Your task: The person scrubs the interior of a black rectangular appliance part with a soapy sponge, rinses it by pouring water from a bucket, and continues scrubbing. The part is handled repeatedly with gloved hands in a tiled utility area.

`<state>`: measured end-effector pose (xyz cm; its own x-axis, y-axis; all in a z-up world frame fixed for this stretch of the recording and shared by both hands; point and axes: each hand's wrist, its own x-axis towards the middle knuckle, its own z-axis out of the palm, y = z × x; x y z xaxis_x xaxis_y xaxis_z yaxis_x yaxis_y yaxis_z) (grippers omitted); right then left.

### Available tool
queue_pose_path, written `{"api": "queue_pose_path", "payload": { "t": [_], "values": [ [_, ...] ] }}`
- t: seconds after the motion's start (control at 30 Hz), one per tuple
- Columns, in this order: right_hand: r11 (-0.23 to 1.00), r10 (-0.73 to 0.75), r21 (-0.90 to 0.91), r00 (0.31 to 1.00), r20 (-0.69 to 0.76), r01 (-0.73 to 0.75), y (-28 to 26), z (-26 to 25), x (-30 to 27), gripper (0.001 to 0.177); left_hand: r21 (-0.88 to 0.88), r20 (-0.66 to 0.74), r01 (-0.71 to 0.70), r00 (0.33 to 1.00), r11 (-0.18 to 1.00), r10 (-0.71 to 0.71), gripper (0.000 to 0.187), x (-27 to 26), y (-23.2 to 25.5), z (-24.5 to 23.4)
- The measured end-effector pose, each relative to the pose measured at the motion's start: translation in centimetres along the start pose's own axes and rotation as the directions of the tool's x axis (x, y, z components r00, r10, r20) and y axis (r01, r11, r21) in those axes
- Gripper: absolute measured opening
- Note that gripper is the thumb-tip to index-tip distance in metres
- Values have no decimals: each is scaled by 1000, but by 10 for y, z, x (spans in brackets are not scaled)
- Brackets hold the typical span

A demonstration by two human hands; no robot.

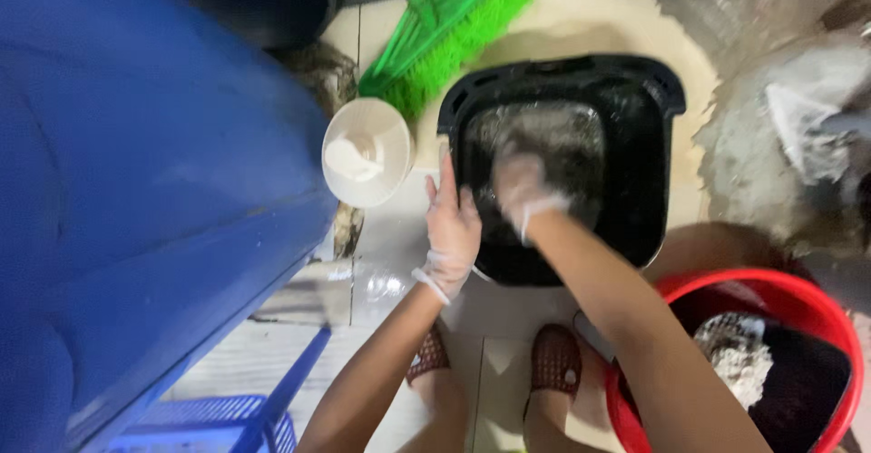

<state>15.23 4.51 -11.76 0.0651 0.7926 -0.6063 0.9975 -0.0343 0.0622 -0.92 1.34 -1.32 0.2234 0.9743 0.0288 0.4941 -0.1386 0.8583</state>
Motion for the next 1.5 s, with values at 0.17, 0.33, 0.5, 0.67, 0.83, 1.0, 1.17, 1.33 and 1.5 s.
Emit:
{"api": "queue_pose_path", "payload": {
  "t": [0.17, 0.33, 0.5, 0.67, 0.83, 1.0, 1.17, 1.33, 1.5],
  "values": [
    [949, 135, 305, 981, -141, -87, -25, 50, 0, 71, -8, -24, -57, 998, 998, 57, 70, -7, -15, 5],
    [998, 14, 58, 962, -273, 2, -9, 65, 42, 27, 43, -10, 9, 1000, 999, -8, 67, -6, -14, 9],
    [967, 28, 255, 989, -144, 10, -24, 70, -6, 41, 19, -26, -89, 996, 996, 89, 65, -1, -12, 9],
    [944, 123, 308, 992, 9, -120, -3, 33, 12, 58, 15, -26, -94, 995, 995, 95, 64, -5, -18, 6],
    [995, -63, -87, 994, -89, 55, -9, 32, 20, 34, 29, 15, -115, 993, 993, 114, 62, -3, -8, -1],
    [995, -73, -94, 894, -441, 35, -62, 116, -9, 37, 16, 6, -39, 999, 999, 39, 64, -7, -12, 2],
    [987, 16, -141, 927, -376, -75, -30, 99, 56, 58, 36, 42, -54, 998, 998, 53, 68, -4, -17, 3],
    [989, -35, 126, 937, -349, 83, -19, 73, 31, 43, 30, 111, -83, 991, 996, 79, 78, -1, -17, 0],
    [984, -47, 148, 941, -334, 101, -46, 79, -30, 23, 48, 178, 41, 983, 998, -49, 87, -11, -27, 1]
  ]
}}
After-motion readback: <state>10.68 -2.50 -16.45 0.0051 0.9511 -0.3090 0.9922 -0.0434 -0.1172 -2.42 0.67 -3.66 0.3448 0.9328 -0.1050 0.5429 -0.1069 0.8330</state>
